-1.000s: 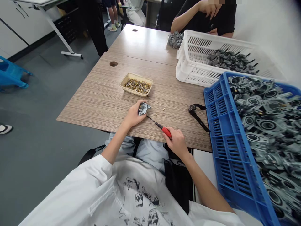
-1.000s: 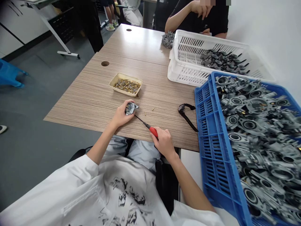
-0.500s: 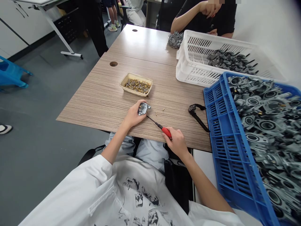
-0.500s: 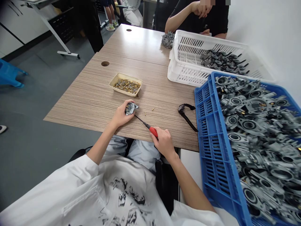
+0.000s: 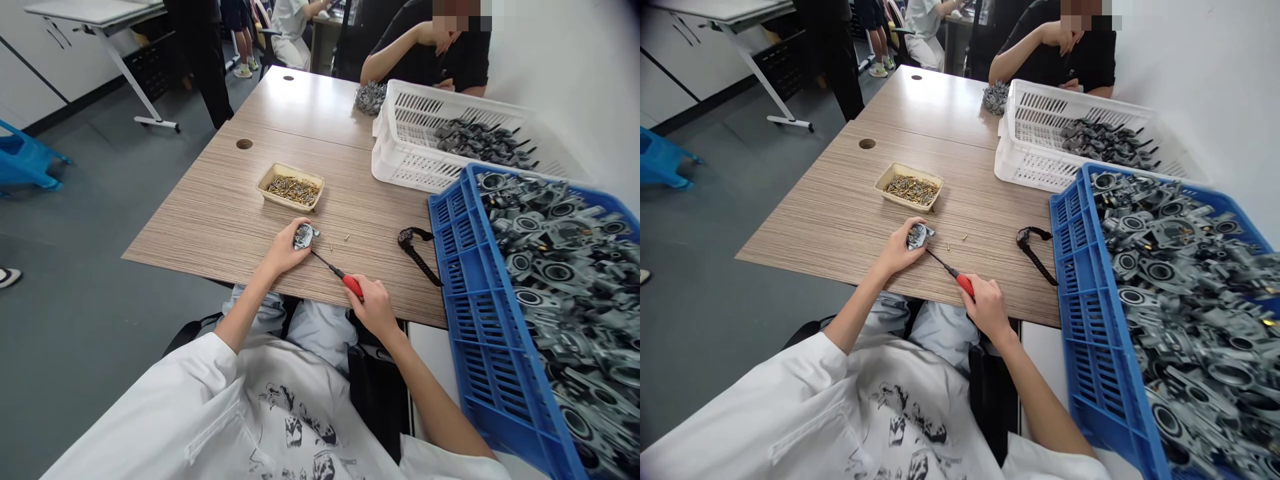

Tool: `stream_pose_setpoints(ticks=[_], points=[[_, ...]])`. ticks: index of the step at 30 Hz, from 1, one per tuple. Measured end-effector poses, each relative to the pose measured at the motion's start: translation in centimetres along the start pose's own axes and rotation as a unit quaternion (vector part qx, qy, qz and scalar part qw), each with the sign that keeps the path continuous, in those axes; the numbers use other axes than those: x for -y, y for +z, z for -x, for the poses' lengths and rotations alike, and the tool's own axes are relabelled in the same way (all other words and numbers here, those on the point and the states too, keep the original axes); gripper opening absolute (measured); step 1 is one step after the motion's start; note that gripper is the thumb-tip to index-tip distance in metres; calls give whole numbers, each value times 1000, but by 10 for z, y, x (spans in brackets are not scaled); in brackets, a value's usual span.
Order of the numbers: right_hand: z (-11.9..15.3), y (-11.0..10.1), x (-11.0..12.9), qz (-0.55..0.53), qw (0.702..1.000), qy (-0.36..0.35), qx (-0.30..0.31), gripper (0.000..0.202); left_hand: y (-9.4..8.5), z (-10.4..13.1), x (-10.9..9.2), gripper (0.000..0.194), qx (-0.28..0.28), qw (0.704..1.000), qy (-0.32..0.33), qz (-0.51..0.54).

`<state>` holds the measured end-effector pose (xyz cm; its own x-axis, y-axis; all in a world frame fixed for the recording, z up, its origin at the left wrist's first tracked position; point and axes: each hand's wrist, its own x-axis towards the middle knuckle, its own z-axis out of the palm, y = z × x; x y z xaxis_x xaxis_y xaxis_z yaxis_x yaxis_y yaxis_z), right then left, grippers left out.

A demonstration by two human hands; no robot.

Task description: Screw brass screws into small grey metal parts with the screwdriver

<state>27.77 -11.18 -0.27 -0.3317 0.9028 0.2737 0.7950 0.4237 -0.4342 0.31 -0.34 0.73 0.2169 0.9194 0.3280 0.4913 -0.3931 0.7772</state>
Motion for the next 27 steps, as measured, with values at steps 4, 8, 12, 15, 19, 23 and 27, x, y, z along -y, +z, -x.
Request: stream_pose_setpoints(ticks=[4,8,12,15,19,23,27], points=[[1,0,0,3,1000,2,1,20,1,0,2,58,-1,1000,0,-1],[1,1,-2,4,1000,4,-1,22,1,0,5,60,1,1000,-2,0],[1,1,-3,-19,1000,21,-8,24,2,1,7,60,-1,1000,-1,9],[2,-2,-1,-78,993,70,-49,27,3,1,8,60,-1,1000,1,14],[-2,-18,9,-162,958,138,-192,24,5,1,9,60,-1,1000,2,20],[-25,-54,41,-239,897,149,-342,24,6,1,9,61,-3,1000,5,28],[-29,-106,105,-395,849,73,-344,24,4,1,8,60,0,999,-1,32]])
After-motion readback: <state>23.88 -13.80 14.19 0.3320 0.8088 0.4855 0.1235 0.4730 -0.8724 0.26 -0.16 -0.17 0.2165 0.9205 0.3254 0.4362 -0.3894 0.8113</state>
